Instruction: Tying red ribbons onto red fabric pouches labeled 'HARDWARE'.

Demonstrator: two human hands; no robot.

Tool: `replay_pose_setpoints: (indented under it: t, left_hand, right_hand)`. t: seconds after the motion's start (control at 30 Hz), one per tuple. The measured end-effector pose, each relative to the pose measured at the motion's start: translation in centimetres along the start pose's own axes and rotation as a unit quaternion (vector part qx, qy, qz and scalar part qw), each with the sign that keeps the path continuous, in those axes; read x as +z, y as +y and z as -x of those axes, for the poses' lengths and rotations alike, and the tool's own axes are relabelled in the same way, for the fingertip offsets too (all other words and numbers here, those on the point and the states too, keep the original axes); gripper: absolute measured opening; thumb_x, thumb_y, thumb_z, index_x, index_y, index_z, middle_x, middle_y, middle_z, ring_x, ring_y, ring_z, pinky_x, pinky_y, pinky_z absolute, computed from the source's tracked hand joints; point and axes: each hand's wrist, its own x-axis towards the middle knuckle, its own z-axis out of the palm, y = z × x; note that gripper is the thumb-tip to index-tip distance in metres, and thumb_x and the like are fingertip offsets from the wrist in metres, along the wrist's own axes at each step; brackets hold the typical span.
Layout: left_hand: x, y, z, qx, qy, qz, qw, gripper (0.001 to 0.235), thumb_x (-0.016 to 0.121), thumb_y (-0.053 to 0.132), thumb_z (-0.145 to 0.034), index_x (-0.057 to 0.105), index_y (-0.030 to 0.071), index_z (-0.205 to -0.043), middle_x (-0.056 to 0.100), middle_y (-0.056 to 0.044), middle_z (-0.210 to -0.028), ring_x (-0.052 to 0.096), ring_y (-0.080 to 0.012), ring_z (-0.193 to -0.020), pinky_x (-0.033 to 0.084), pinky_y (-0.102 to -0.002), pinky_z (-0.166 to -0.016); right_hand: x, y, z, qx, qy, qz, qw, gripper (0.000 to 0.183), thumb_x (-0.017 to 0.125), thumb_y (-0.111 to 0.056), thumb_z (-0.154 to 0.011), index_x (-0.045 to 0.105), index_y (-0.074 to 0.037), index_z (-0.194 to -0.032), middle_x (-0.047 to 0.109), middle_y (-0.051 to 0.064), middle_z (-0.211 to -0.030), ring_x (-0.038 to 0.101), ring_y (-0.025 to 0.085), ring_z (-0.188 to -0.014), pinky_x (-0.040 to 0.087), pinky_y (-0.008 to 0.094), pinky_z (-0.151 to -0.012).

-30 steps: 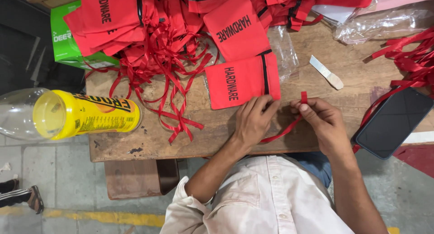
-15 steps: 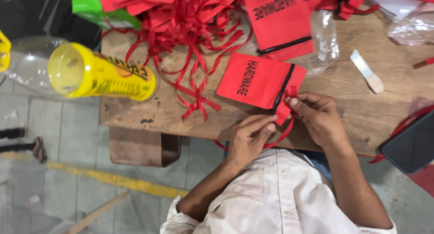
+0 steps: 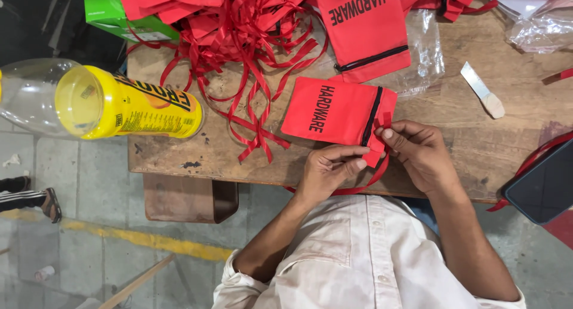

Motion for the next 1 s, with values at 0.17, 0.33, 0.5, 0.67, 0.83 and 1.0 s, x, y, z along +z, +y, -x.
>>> replay_pose_setpoints:
  t: [0.17,0.33,0.5,0.67,0.83,1.0]
  left_hand:
    - [-0.1,1.0,-0.3,0.031,-0.002,-0.061,0.998,0.026,0.077,0.008,-0.095,0.075,0.002,-0.120,0.073,-0.001,-0.106,0.066,-0.0037,-0.091,0.055,-0.020,-0.079]
    - [0.0,1.5,-0.4,0.070,0.006,-0.156,0.985,0.026,0.080,0.007,-0.091,0.077,0.002,-0.117,0.075,-0.004,-0.099,0.067,-0.0055,-0.087,0.055,-0.021,-0.076]
    - [-0.2,1.4,-0.5,0.076,0.012,-0.166,0.983,0.023,0.080,0.008,-0.092,0.077,0.003,-0.115,0.076,-0.005,-0.100,0.068,-0.0065,-0.088,0.055,-0.022,-0.078]
    - [-0.4,0.6,-0.5,0.088,0.021,-0.156,0.984,0.021,0.079,0.008,-0.093,0.078,0.002,-0.113,0.076,-0.005,-0.103,0.069,-0.0074,-0.091,0.055,-0.022,-0.080]
    - [-0.6,0.0,-0.7,0.084,0.045,-0.112,0.989,0.020,0.078,0.007,-0.095,0.076,0.000,-0.113,0.074,-0.006,-0.103,0.068,-0.0072,-0.091,0.055,-0.021,-0.078]
    - [-0.8,0.5,-0.9,0.093,0.053,-0.115,0.988,0.020,0.077,0.007,-0.094,0.075,0.000,-0.113,0.075,-0.005,-0.103,0.071,-0.0076,-0.091,0.057,-0.022,-0.078]
  right_hand:
    - [-0.3,0.6,-0.3,-0.001,-0.002,0.001,1.000,0.016,0.070,-0.010,-0.099,0.075,0.001,-0.110,0.074,0.004,-0.095,0.064,0.007,-0.079,0.050,0.021,-0.066]
    - [0.1,0.6,-0.5,0.007,0.006,-0.005,1.000,0.016,0.071,-0.010,-0.098,0.075,0.001,-0.108,0.075,0.005,-0.095,0.065,0.007,-0.078,0.051,0.021,-0.066]
    - [0.1,0.6,-0.4,-0.003,-0.004,-0.010,1.000,0.015,0.070,-0.009,-0.098,0.074,0.001,-0.108,0.075,0.004,-0.095,0.065,0.006,-0.079,0.051,0.021,-0.068]
    - [0.3,0.7,-0.2,-0.008,-0.013,-0.001,1.000,0.014,0.070,-0.009,-0.100,0.075,0.002,-0.107,0.075,0.004,-0.094,0.064,0.006,-0.078,0.050,0.020,-0.066]
    - [0.9,-0.2,0.9,-0.048,-0.031,0.071,0.996,0.020,0.064,-0.015,-0.105,0.072,0.003,-0.110,0.071,0.006,-0.090,0.063,0.011,-0.081,0.049,0.025,-0.074]
    - [-0.8,0.1,3.6,-0.013,-0.036,0.038,0.999,0.020,0.056,-0.021,-0.103,0.064,-0.003,-0.099,0.068,0.006,-0.089,0.066,0.016,-0.084,0.051,0.030,-0.078]
